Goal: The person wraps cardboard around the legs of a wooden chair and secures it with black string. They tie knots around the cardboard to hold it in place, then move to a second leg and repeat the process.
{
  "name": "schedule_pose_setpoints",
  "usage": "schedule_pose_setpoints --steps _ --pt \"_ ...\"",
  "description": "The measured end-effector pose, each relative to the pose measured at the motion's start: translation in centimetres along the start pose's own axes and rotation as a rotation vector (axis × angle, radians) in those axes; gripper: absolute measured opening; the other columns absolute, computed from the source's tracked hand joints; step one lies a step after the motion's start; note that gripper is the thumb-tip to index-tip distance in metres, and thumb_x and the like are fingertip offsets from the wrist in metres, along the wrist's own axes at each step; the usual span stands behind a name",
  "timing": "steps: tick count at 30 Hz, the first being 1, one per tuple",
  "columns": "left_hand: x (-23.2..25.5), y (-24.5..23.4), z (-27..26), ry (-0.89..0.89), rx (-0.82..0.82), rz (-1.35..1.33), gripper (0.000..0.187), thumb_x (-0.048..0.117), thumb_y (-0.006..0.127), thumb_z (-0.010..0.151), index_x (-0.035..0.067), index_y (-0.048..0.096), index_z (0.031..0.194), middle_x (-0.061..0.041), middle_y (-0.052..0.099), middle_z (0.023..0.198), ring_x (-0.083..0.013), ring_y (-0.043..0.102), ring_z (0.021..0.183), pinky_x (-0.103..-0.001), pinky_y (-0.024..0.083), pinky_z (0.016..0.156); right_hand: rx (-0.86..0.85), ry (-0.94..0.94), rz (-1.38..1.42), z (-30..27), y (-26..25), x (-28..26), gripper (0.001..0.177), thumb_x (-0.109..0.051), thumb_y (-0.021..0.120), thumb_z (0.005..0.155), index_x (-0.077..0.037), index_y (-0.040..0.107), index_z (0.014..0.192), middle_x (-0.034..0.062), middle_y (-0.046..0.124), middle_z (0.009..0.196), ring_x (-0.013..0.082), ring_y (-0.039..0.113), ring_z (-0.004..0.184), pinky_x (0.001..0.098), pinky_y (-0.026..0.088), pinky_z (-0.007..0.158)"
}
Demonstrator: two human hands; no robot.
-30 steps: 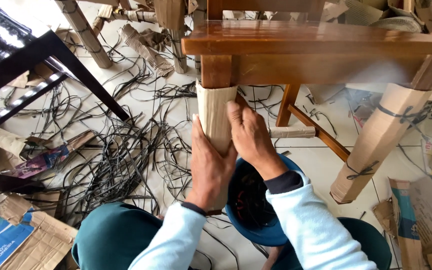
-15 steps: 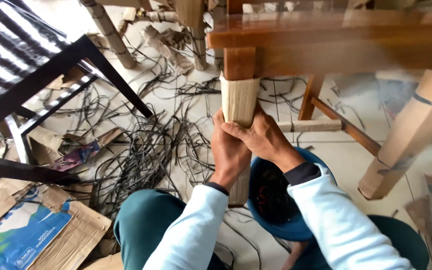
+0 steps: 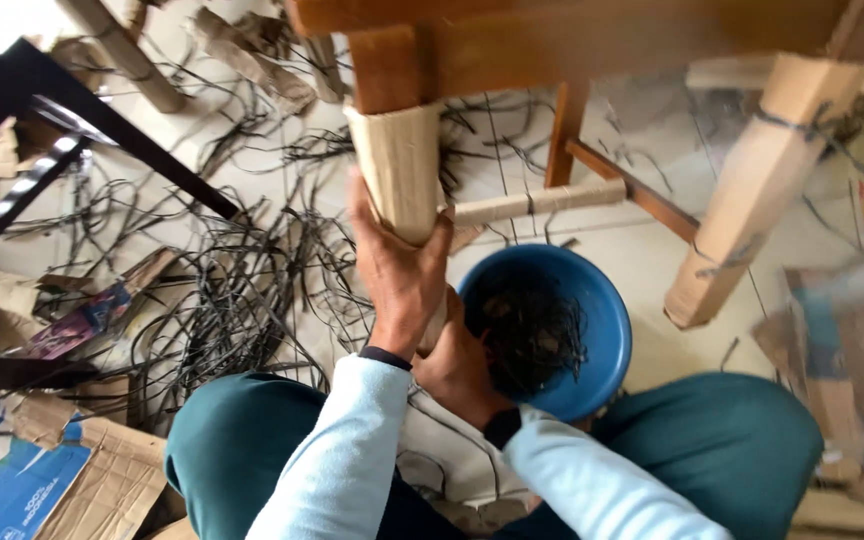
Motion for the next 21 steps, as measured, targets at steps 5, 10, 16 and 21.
schedule_pose_setpoints --steps 5,10,16,21 --pt "-3.5 -0.3 -3.2 0.214 -0.015 -0.069 0.116 0.037 0.091 0.085 0.016 0.010 0.165 -0.023 0.033 0.163 -0.0456 0.031 0.152 -0.060 0.038 0.118 0.039 0.020 0.159 0.1 -0.1 0.3 0.083 -0.031 0.076 0.079 -0.014 0.033 0.148 0.0186 0.072 0.105 0.0437 0.073 0.096 0.0562 0.059 0.080" --pt "-3.7 -0.5 -4.3 -0.164 -0.093 0.138 0.110 0.028 0.087 0.071 0.022 0.022 0.158 -0.037 0.059 0.127 -0.0599 0.058 0.118 -0.068 0.046 0.090 -0.149 0.071 0.360 0.7 -1.4 0.4 0.083 -0.035 0.079 0.074 -0.006 0.038 0.140 0.0302 0.070 0.116 0.0554 0.066 0.106 0.0666 0.055 0.089" --pt "-6.7 0.0 -5.1 -0.155 -0.010 0.141 0.099 0.019 0.087 0.069 0.025 0.034 0.152 -0.026 0.066 0.121 -0.0549 0.065 0.111 -0.063 0.052 0.084 -0.429 -0.068 0.641 2.4 1.4 9.8 0.054 -0.019 0.086 0.079 -0.017 0.071 0.131 0.0140 0.072 0.127 0.0399 0.067 0.117 0.0544 0.055 0.093" --pt "-6.1 0.1 -4.9 -0.062 0.027 0.133 0.098 0.016 0.086 0.068 0.019 0.035 0.152 -0.029 0.065 0.118 -0.0552 0.065 0.108 -0.063 0.050 0.082 0.005 0.675 0.763 5.9 3.0 25.9 0.038 -0.023 0.064 0.083 -0.015 0.076 0.119 0.0094 0.074 0.085 0.0216 0.073 0.072 0.0311 0.057 0.066"
Point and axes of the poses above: each hand's wrist, its own z-axis towards the middle knuckle, its own y-axis out of the palm, x = y × z, the point moved 4 cm from there along z, towards the middle knuckle
